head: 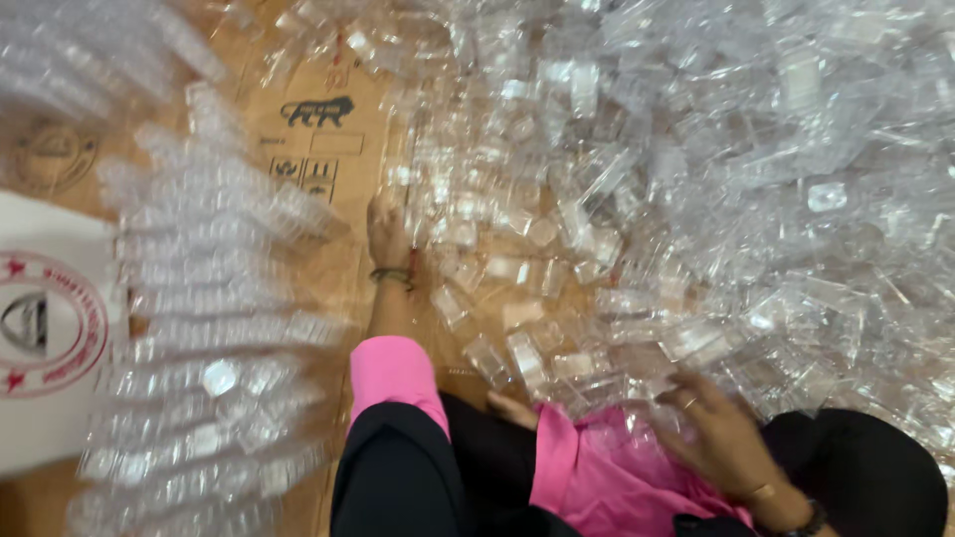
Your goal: The person sits on the floor among piles of clear plastic boxes and repeatedly picks up individual containers, nests them one into another to build stacks, and sets completed stacks aside with the other finished stacks.
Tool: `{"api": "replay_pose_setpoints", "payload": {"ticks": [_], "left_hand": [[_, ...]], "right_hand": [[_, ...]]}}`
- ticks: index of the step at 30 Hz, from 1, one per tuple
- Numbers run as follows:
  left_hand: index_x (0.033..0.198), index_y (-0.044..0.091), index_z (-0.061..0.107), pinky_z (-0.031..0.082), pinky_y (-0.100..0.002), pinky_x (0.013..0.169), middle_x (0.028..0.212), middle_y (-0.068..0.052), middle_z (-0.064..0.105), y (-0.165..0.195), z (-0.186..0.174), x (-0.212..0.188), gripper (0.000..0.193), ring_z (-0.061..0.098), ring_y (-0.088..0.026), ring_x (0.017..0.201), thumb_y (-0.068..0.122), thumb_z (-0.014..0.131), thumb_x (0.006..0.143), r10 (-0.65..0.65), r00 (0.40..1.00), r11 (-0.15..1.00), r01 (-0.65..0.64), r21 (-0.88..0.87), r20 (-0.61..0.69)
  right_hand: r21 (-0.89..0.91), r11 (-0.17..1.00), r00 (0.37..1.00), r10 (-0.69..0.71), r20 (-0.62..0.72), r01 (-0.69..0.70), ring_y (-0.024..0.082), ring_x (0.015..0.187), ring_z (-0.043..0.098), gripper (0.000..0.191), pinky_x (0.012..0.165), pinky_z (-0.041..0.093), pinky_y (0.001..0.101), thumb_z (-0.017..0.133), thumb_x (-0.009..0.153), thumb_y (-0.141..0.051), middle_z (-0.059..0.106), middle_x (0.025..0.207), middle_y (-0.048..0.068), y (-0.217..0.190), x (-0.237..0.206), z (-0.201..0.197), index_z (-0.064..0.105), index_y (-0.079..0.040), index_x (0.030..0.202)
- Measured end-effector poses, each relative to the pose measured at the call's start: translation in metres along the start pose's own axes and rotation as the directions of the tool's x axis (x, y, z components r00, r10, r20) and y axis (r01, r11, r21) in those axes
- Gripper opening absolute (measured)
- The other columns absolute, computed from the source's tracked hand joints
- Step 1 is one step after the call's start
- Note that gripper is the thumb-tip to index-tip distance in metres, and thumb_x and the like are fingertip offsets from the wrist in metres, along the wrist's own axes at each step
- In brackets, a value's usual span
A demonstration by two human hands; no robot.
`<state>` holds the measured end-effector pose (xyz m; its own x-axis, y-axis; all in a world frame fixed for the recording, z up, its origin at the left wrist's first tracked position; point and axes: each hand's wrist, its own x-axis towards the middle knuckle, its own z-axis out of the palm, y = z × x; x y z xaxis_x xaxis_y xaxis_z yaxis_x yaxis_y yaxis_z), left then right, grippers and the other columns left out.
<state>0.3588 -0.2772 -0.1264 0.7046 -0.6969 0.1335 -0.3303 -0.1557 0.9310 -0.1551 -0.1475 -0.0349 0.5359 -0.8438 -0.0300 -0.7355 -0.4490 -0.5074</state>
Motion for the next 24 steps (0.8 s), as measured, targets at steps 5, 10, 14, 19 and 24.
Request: {"api": "replay_pose_setpoints", "payload": {"ticks": [5, 10, 14, 19, 24], "left_hand": [[0.159, -0.003, 0.025, 0.024, -0.037, 0.126, 0.166, -0.022, 0.030, -0.004, 0.067, -0.001, 0.069, 0.030, -0.032, 0.154, 0.045, 0.037, 0.110, 0.005, 0.983, 0.943, 0.056, -0.329, 0.182], [0.117, -0.003, 0.068, 0.031, -0.043, 0.128, 0.151, -0.028, 0.059, 0.013, 0.159, -0.066, 0.038, 0.050, -0.038, 0.146, 0.030, 0.052, 0.106, 0.246, 0.914, 0.960, -0.184, -0.210, 0.324], [0.139, -0.003, 0.057, 0.038, -0.042, 0.117, 0.145, -0.028, 0.056, 0.021, 0.128, -0.118, 0.047, 0.051, -0.040, 0.138, 0.025, 0.053, 0.102, 0.236, 0.914, 0.972, -0.218, -0.092, 0.330], [0.141, -0.002, 0.052, 0.051, -0.046, 0.098, 0.129, -0.031, 0.061, 0.003, 0.013, -0.134, 0.078, 0.060, -0.042, 0.117, 0.030, 0.086, 0.079, -0.181, 0.972, 0.813, 0.061, 0.579, 0.152], [0.125, 0.002, 0.058, 0.055, -0.042, 0.091, 0.111, -0.024, 0.071, -0.009, 0.035, -0.186, 0.069, 0.070, -0.036, 0.103, 0.040, 0.087, 0.076, -0.408, 0.892, 0.851, 0.294, 0.434, 0.195]], "right_hand": [[0.070, 0.978, 0.981, -0.194, -0.031, 0.195, 0.035, 0.106, 0.068, 0.038, 0.085, 0.058, 0.0421, 0.083, 0.076, -0.027, 0.064, 0.124, 0.014, -0.003, 0.020, 0.032, 0.070, -0.009, 0.107], [0.069, 0.975, 0.976, -0.206, -0.067, 0.210, 0.039, 0.109, 0.065, 0.044, 0.086, 0.057, 0.0429, 0.082, 0.077, -0.025, 0.061, 0.126, 0.019, -0.006, 0.035, 0.035, 0.065, -0.004, 0.112], [0.101, 0.991, 0.994, -0.085, -0.065, 0.092, 0.040, 0.109, 0.064, 0.048, 0.086, 0.056, 0.0434, 0.081, 0.077, -0.026, 0.061, 0.127, 0.020, -0.007, 0.019, 0.009, 0.064, -0.003, 0.116], [0.023, 0.999, 0.999, 0.038, -0.028, -0.037, 0.035, 0.103, 0.066, 0.049, 0.086, 0.056, 0.0443, 0.080, 0.078, -0.032, 0.064, 0.128, 0.013, -0.002, -0.024, -0.039, 0.065, -0.008, 0.117], [-0.107, 0.977, 0.968, -0.202, -0.149, 0.187, 0.040, 0.102, 0.066, 0.054, 0.088, 0.055, 0.0462, 0.080, 0.078, -0.032, 0.066, 0.126, 0.018, 0.000, -0.061, -0.054, 0.064, -0.008, 0.124]]}}
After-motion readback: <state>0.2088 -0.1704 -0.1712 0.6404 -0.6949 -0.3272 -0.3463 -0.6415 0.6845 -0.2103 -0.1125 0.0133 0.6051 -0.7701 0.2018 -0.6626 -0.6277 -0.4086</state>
